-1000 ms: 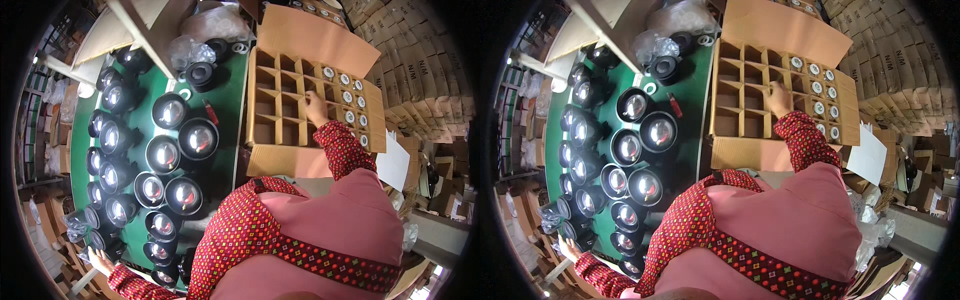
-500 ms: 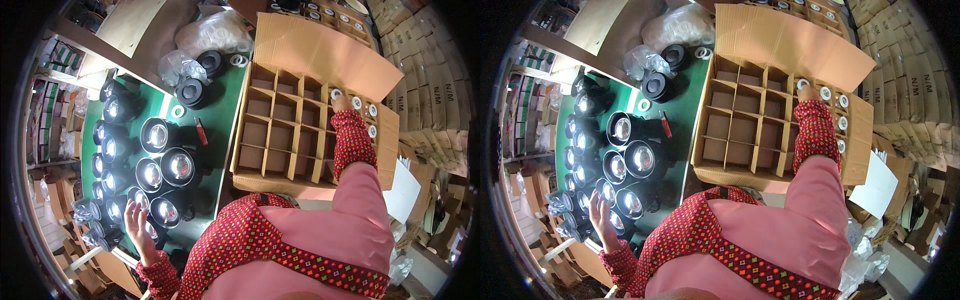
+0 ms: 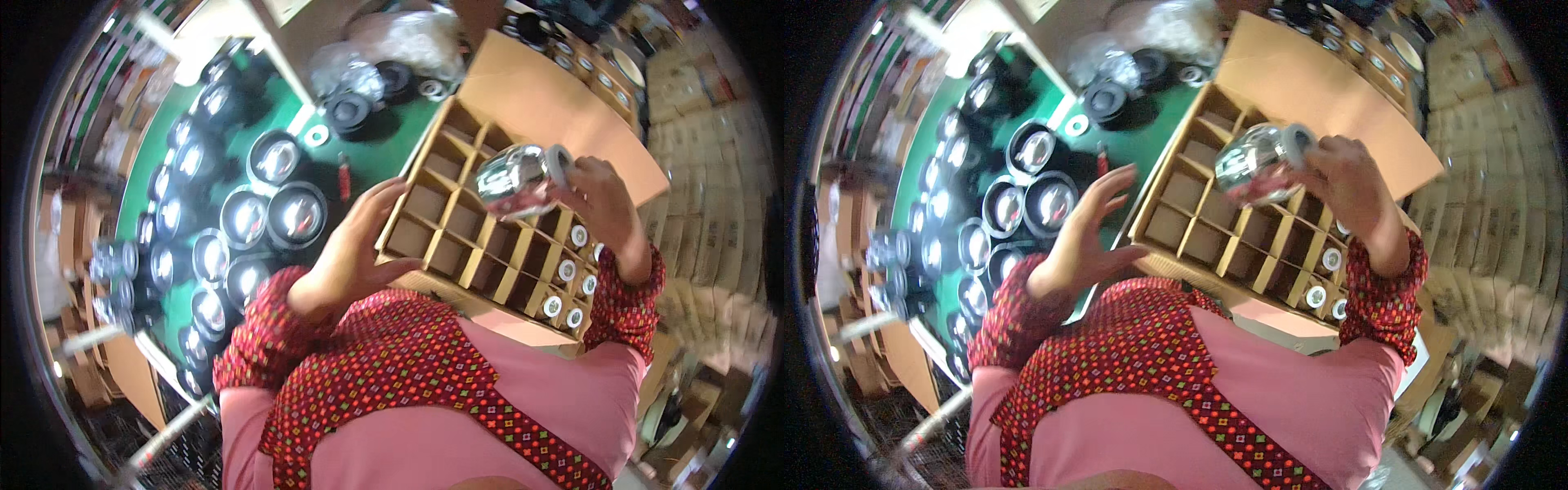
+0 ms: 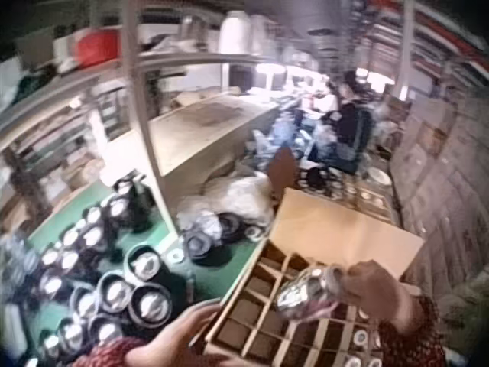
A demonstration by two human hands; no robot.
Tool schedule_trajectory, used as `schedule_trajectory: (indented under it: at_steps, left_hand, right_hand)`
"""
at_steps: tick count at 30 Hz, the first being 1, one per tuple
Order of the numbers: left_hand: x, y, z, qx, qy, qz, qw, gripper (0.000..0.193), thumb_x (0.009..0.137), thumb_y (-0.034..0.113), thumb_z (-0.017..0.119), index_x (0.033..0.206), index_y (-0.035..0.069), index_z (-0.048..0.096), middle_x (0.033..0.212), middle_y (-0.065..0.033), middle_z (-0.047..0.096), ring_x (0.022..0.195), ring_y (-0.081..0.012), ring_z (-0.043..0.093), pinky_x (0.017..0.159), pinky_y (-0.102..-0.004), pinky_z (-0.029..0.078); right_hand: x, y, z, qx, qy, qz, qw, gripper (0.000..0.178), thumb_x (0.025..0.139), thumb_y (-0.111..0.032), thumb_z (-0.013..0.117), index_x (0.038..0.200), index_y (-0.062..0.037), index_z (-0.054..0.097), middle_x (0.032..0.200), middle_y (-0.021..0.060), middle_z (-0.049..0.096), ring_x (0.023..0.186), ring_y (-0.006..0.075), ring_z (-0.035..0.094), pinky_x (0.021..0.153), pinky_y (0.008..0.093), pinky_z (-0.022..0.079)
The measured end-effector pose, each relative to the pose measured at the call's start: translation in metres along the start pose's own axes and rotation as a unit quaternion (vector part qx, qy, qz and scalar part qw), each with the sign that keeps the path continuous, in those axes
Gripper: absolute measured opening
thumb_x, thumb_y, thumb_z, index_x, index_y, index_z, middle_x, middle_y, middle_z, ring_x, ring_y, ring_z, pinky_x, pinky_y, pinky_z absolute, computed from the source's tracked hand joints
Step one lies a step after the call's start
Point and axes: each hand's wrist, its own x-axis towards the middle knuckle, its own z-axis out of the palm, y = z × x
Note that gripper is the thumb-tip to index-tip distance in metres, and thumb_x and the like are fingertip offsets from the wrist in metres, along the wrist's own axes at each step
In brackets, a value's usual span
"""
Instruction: The person picks black kettles from a green table, attaches white circular bases to their bottoms, and places the assembled units into a cardboard box. The person repeats this process for multiple kettles.
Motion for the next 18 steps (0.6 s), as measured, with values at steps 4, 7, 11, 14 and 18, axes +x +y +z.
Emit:
schedule_trajectory:
  at_steps: [4,7,11,14,18]
  left_hand:
    - [-0.009,0.036,-0.009,-0.015,-0.004,0.008,1.000,0.116,0.067,0.022,0.101,0.159,-0.004,0.036,0.156,-0.0225,0.048,0.145,-0.0286,0.050,0.119,-0.0400,0.042]
    - [-0.050,0.032,-0.021,0.079,0.082,0.051,0.992,0.100,0.069,0.030,0.097,0.150,0.001,0.047,0.135,-0.0222,0.060,0.125,-0.0385,0.063,0.107,-0.0437,0.053]
    - [-0.121,0.031,-0.045,0.032,0.237,0.085,0.967,0.102,0.067,0.027,0.099,0.150,0.001,0.045,0.138,-0.0189,0.057,0.130,-0.0335,0.060,0.108,-0.0420,0.051]
    - [-0.151,0.027,-0.039,0.019,0.355,0.153,0.922,0.110,0.066,0.020,0.102,0.152,0.001,0.037,0.135,-0.0184,0.056,0.126,-0.0306,0.062,0.104,-0.0422,0.053]
    - [-0.191,0.026,-0.034,0.048,0.431,0.145,0.889,0.115,0.066,0.027,0.103,0.154,0.001,0.034,0.136,-0.0199,0.056,0.124,-0.0344,0.063,0.104,-0.0446,0.052]
  right_hand:
    - [0.031,-0.098,0.007,0.082,-0.042,-0.182,0.979,0.033,0.084,-0.031,0.080,0.091,-0.0029,0.067,0.086,0.0152,0.058,0.080,0.0389,0.058,0.078,0.0496,0.046]
    - [0.047,-0.152,0.031,0.182,-0.041,-0.181,0.966,0.043,0.075,-0.030,0.088,0.105,-0.0044,0.071,0.102,0.0124,0.068,0.093,0.0327,0.064,0.086,0.0441,0.049]
    - [0.059,-0.183,0.113,0.505,-0.049,-0.094,0.856,0.056,0.076,-0.035,0.087,0.120,-0.0055,0.066,0.117,0.0126,0.068,0.105,0.0300,0.065,0.094,0.0425,0.049]
    - [0.058,-0.215,0.177,0.635,-0.148,-0.072,0.755,0.062,0.081,-0.040,0.082,0.129,-0.0068,0.061,0.125,0.0140,0.064,0.111,0.0308,0.064,0.097,0.0434,0.049]
    - [0.065,-0.253,0.227,0.673,-0.277,-0.085,0.680,0.069,0.087,-0.046,0.077,0.141,-0.0087,0.053,0.136,0.0160,0.060,0.119,0.0318,0.062,0.101,0.0446,0.049]
